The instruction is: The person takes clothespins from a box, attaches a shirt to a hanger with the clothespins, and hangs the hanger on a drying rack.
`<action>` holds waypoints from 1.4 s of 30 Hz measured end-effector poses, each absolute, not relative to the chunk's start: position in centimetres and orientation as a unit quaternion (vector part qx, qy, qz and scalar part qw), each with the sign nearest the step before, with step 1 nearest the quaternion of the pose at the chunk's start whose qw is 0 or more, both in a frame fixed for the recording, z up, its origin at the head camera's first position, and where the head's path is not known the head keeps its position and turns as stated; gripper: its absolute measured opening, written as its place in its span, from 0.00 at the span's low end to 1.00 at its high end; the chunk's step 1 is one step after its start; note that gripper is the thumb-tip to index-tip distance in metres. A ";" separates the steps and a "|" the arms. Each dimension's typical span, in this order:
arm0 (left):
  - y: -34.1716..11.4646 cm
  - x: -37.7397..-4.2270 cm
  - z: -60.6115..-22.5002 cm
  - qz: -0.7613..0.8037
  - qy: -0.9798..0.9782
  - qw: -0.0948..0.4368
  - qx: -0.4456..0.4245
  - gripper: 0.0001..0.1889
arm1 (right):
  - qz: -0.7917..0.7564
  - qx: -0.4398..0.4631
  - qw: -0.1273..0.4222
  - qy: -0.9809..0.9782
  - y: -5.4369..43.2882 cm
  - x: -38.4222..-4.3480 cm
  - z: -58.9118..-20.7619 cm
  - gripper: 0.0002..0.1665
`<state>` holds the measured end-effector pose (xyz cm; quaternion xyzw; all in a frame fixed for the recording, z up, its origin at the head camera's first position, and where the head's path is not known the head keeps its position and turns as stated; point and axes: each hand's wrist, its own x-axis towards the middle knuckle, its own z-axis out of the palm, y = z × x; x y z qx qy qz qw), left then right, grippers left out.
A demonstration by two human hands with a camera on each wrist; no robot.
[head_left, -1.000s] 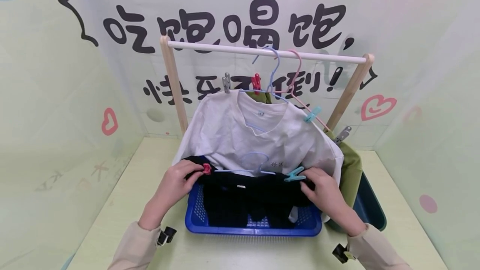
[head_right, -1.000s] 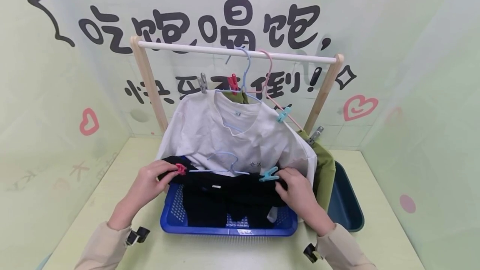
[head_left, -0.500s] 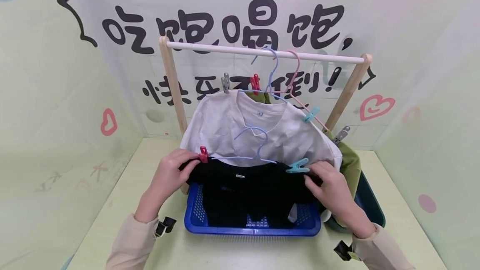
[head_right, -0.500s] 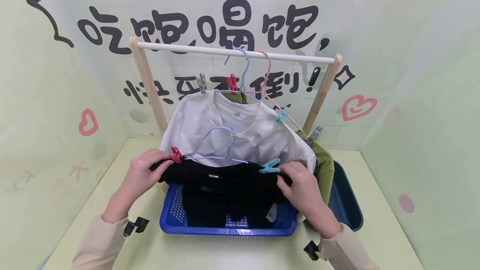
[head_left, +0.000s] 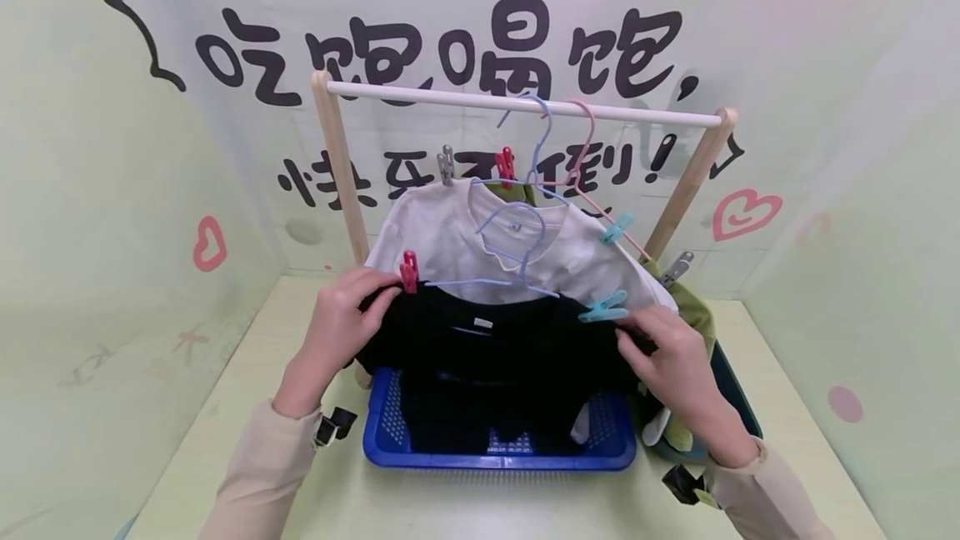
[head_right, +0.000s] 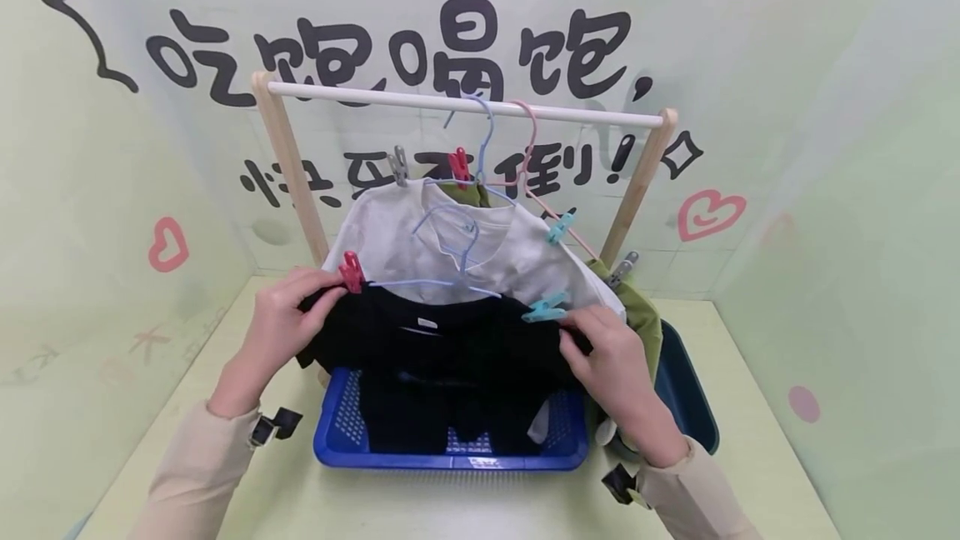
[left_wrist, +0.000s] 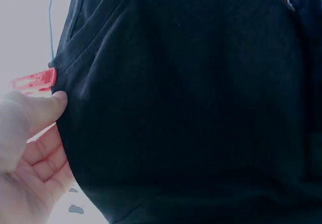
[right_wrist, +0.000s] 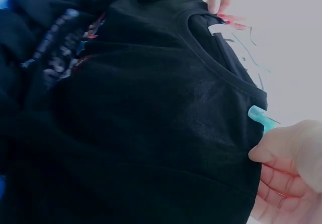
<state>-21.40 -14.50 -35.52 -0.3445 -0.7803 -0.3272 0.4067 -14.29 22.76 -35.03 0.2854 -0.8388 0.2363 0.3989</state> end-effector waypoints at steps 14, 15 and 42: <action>-13.5 -26.6 -30.7 -0.354 -0.772 0.422 -0.316 0.05 | 0.195 0.253 0.479 -0.817 21.0 -15.1 -30.0 0.09; -13.4 -27.0 -30.3 -0.354 -0.773 0.423 -0.314 0.05 | 0.190 0.252 0.488 -0.814 20.8 -15.3 -29.7 0.09; -13.0 -32.7 -28.1 -0.359 -0.818 0.377 -0.245 0.06 | 0.124 0.219 0.497 -0.831 17.9 -18.3 -25.3 0.06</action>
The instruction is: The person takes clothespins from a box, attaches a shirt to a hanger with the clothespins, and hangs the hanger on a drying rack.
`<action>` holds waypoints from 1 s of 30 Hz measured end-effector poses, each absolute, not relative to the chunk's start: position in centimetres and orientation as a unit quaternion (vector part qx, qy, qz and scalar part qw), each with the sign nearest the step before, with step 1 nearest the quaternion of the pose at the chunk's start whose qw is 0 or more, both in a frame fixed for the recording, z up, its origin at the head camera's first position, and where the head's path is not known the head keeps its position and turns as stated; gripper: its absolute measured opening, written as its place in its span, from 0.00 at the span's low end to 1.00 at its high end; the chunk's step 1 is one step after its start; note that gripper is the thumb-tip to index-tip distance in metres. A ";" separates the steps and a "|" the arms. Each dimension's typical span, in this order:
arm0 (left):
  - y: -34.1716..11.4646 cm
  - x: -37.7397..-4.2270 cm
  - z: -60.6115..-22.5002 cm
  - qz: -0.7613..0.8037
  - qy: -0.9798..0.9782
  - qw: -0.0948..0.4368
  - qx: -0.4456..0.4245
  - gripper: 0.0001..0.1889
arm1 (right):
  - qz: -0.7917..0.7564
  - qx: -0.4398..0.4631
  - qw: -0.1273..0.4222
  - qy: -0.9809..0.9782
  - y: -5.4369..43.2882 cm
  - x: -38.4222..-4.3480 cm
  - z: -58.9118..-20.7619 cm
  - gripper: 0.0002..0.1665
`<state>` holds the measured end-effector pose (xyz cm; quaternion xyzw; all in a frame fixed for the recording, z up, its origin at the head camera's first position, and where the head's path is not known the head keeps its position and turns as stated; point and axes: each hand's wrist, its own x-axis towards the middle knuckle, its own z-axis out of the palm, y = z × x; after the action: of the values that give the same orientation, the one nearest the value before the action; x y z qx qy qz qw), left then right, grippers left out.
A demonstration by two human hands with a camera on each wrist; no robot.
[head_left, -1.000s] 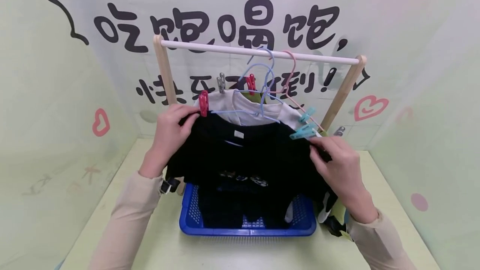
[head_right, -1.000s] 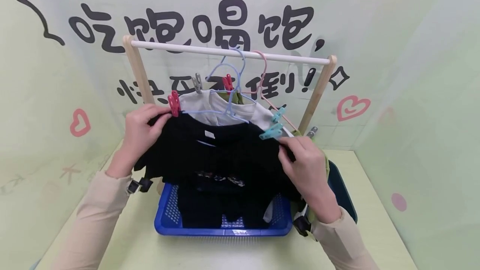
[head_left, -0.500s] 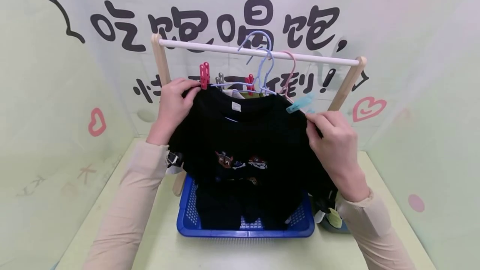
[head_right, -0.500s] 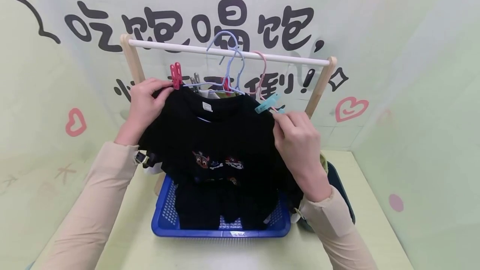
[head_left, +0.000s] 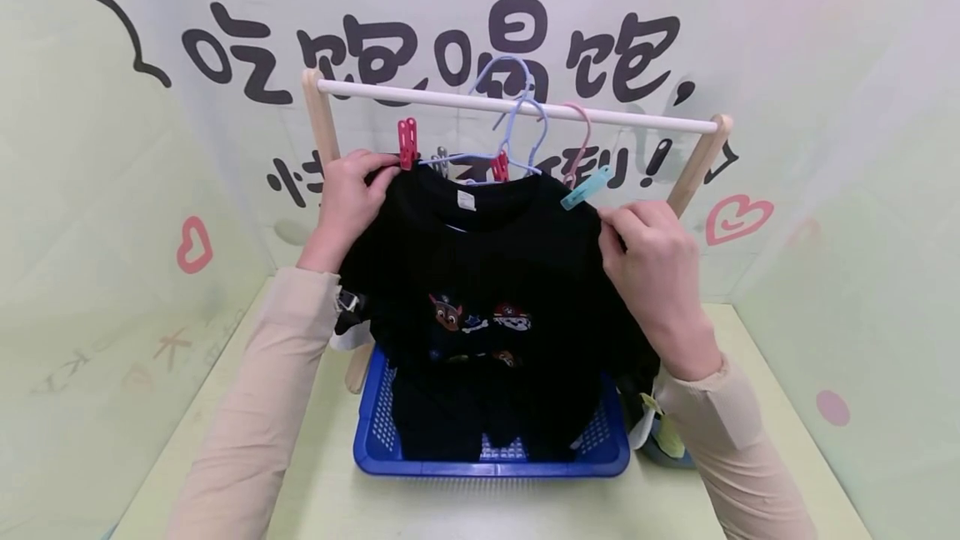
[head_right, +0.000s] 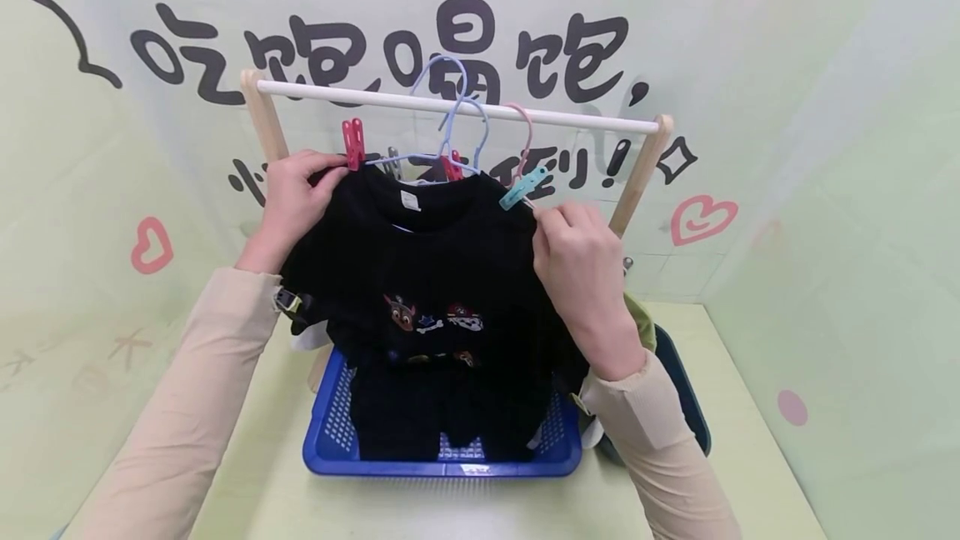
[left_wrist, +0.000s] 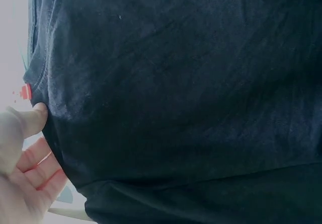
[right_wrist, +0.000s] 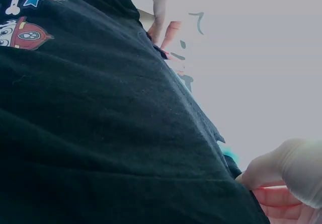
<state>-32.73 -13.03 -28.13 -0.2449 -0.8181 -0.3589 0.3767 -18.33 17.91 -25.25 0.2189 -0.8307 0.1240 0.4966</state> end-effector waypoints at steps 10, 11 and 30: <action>-12.6 -31.5 -29.6 -0.277 -0.885 0.296 -0.228 0.08 | 0.088 0.231 0.511 -0.823 17.5 -18.2 -27.2 0.06; -12.6 -31.4 -29.7 -0.272 -0.890 0.290 -0.223 0.08 | 0.079 0.233 0.511 -0.823 17.4 -18.1 -27.4 0.06; -12.1 -30.3 -30.7 -0.309 -0.895 0.253 -0.197 0.17 | 0.178 0.203 0.525 -0.807 17.1 -15.7 -30.3 0.13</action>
<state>-30.30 -12.10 -30.71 -0.1971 -0.8953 -0.3095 0.2528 -15.75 17.08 -30.34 0.2032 -0.8071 0.1782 0.5249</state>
